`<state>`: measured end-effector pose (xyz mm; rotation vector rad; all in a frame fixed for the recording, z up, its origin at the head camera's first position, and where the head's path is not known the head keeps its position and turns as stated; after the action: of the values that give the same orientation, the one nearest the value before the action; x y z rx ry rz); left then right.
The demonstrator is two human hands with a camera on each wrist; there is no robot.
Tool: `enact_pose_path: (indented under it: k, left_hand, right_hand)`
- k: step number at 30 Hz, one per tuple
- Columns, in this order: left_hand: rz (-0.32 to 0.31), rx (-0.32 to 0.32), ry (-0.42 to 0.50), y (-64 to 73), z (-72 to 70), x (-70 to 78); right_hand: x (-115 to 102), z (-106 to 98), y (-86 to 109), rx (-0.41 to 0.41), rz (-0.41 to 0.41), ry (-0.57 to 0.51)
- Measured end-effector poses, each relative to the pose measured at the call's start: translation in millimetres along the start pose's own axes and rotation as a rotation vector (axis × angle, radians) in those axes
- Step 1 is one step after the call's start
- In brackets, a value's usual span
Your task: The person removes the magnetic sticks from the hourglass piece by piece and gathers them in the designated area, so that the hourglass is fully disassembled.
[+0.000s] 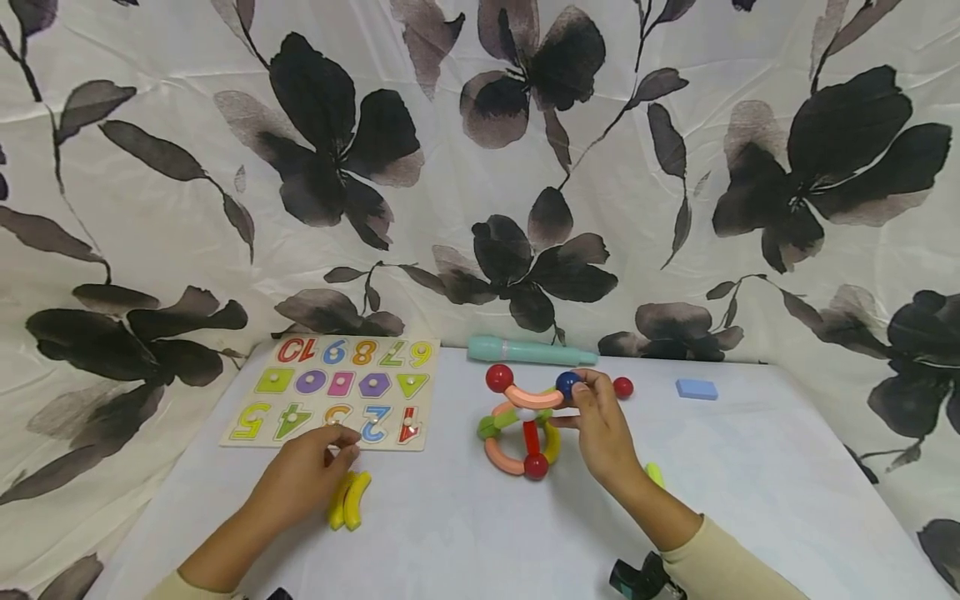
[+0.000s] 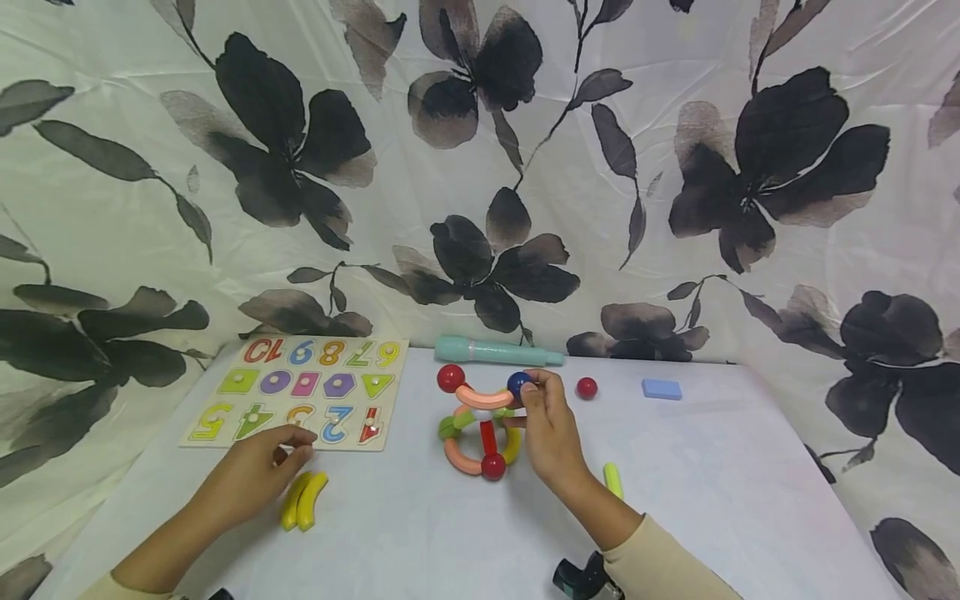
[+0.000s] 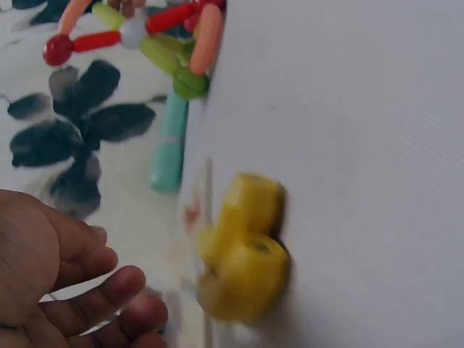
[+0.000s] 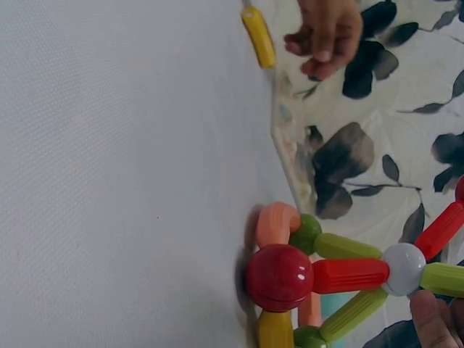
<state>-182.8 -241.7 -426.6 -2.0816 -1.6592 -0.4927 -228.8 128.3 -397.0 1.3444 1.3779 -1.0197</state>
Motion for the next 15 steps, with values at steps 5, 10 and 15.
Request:
enact_pose_path:
  k: [5,10,15]
  left_hand:
    - [0.119,0.026,0.046,-17.6,5.1,41.3]
    - [0.230,0.067,0.138,-33.1,23.7,81.2]
    - [0.274,0.083,0.256,-49.7,47.2,109.7]
  right_hand:
    - [1,-1,0.7,0.006,0.005,0.000]
    - [1,-1,0.9,0.001,0.006,0.000]
    - [0,-2,0.6,0.000,0.002,0.005]
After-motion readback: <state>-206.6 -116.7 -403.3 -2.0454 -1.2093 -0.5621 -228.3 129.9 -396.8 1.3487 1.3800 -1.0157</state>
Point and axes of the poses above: each hand's wrist, its own y-axis away from the middle knuckle, its own z-axis out of the palm, x = y × z, the point moved 6 cm from there along -y, towards the middle knuckle, and after that the axes turned 13 degrees about z, right-handed, at the moved point
